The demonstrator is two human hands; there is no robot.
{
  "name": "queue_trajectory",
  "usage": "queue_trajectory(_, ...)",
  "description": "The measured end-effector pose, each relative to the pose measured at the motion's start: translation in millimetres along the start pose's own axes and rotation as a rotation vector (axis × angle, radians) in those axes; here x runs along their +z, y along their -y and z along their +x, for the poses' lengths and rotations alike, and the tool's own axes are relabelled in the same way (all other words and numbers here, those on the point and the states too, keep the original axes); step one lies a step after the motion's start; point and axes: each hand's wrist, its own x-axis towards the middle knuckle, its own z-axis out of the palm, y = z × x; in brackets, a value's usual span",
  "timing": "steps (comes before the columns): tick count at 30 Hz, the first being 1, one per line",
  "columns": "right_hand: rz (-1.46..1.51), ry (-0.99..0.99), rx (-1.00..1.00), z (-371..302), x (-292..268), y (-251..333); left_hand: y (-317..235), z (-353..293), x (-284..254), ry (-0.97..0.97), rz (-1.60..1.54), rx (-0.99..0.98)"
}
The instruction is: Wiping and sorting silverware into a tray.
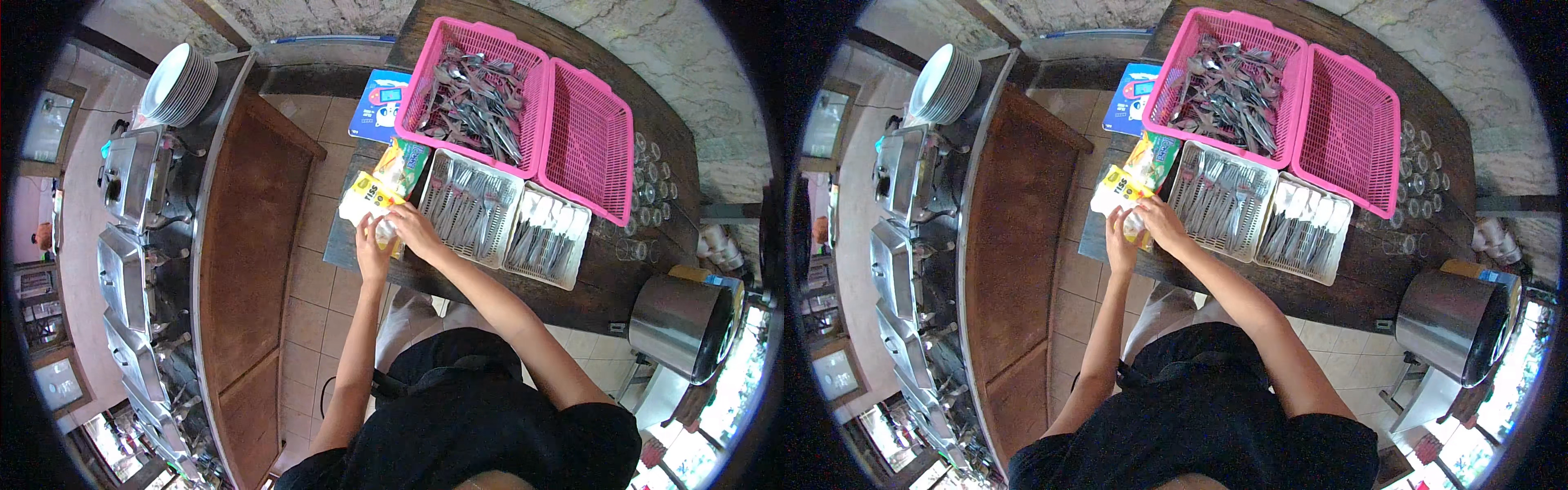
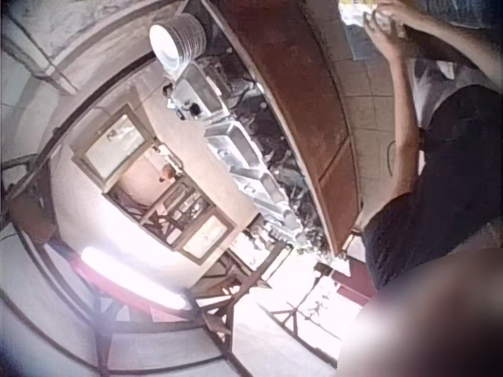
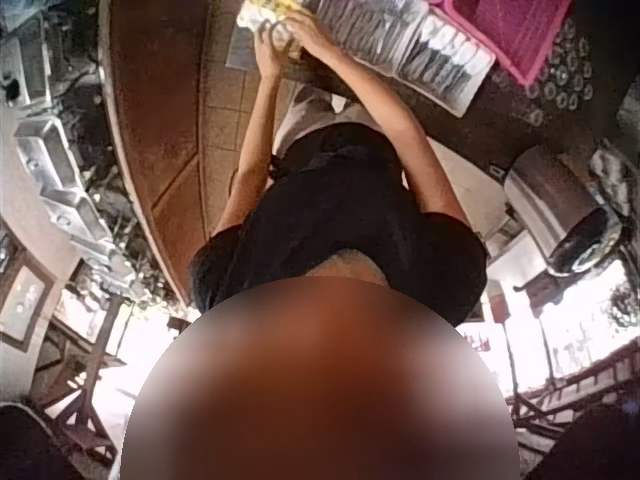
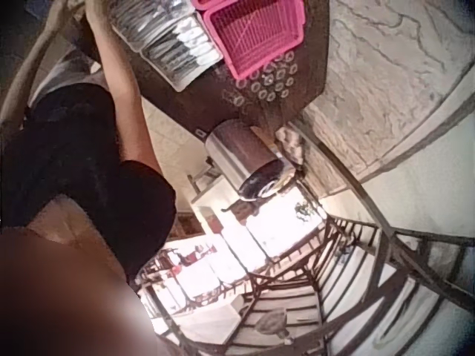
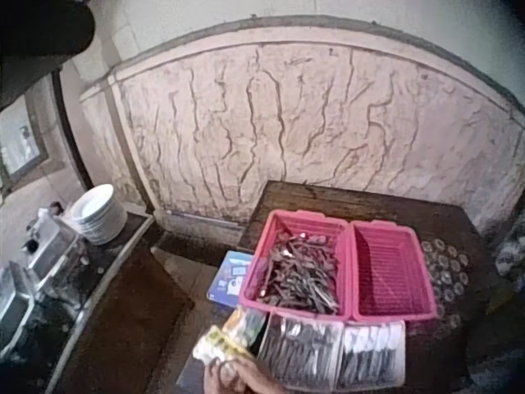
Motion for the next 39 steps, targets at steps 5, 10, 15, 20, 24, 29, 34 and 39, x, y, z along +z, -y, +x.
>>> queue_trajectory(5, 0.072, 0.024, 0.070, 4.7, 5.4, -7.6, 3.7, -0.2, 9.1, -0.091, 0.039, -0.038)
queue_trajectory(10, 0.157, -0.058, 0.116, 6.8, 5.1, -9.6, 8.3, 5.5, 10.6, -0.258, -0.154, -0.268)
queue_trajectory(15, 0.292, -0.001, 0.230, 6.2, -2.9, -5.0, 7.3, 9.0, 2.1, -0.234, -0.214, -0.407)
queue_trajectory(20, 0.267, -0.090, 0.177, 6.5, -6.4, 4.3, 3.8, 9.6, -2.4, -0.175, -0.179, -0.499)
queue_trajectory(24, 0.338, -0.122, 0.261, 8.1, -18.1, 16.5, -15.0, 11.4, -4.8, -0.215, -0.236, -0.295)
queue_trajectory(29, 0.487, 0.057, 0.483, 17.2, -23.0, 21.5, -23.2, 5.4, -6.6, -0.104, -0.152, -0.040)
queue_trajectory(34, 0.461, 0.081, 0.459, 17.4, -22.3, -0.4, -32.1, 3.7, -11.0, -0.042, -0.235, 0.053)
queue_trajectory(39, 0.620, 0.051, 0.444, 11.1, -33.4, -2.2, -14.0, 8.7, -3.9, 0.012, -0.800, -0.524)
